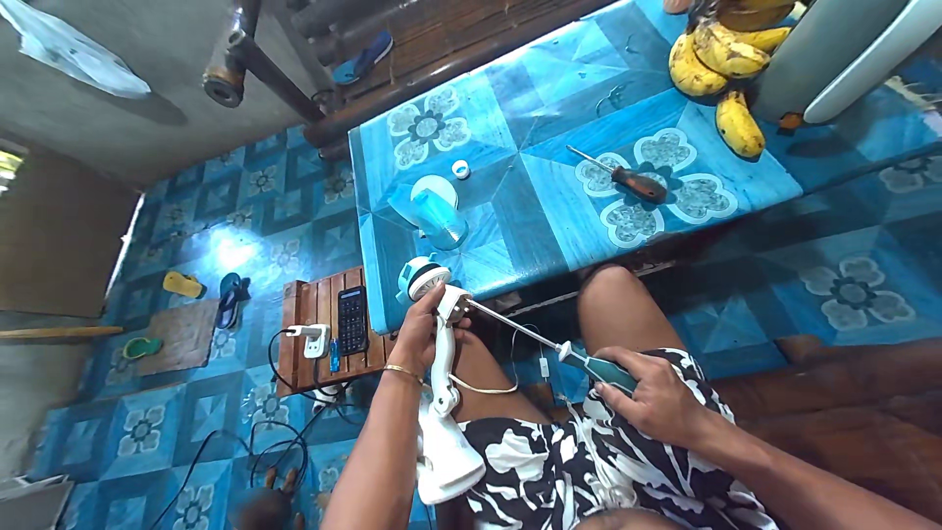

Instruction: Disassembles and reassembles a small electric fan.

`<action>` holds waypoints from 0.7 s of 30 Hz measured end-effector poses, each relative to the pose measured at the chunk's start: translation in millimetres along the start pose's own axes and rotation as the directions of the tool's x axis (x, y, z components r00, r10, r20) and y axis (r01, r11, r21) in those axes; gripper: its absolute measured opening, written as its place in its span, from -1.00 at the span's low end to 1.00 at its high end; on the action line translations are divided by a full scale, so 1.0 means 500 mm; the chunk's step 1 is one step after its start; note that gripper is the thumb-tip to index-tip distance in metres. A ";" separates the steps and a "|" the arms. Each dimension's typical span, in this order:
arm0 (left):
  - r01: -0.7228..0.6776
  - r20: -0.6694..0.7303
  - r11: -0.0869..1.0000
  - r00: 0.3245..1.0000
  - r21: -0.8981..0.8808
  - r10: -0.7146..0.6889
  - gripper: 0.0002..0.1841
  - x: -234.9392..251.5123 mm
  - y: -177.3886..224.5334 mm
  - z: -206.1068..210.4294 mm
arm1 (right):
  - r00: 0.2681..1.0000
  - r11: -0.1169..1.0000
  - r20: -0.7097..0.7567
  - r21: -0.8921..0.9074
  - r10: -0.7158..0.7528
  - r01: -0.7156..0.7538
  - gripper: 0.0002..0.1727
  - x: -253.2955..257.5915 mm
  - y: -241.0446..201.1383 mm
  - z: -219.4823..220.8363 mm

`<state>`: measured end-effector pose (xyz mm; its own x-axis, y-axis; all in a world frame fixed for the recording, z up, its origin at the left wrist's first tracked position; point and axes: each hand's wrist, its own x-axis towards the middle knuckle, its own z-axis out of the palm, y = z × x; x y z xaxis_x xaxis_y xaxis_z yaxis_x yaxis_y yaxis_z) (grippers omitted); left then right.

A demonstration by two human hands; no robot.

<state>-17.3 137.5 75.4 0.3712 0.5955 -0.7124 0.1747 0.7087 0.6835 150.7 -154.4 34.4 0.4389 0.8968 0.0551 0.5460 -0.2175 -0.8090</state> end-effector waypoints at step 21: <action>-0.029 0.009 1.000 1.000 0.003 0.029 -0.59 0.001 -0.002 0.001 | 1.000 1.000 -0.004 -0.008 0.025 -0.025 -0.58 -0.001 -0.002 0.000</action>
<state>-16.8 136.7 74.3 0.3843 0.6124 -0.6909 0.1668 0.6900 0.7043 150.1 -154.5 35.2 0.4554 0.8895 0.0372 0.5409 -0.2432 -0.8052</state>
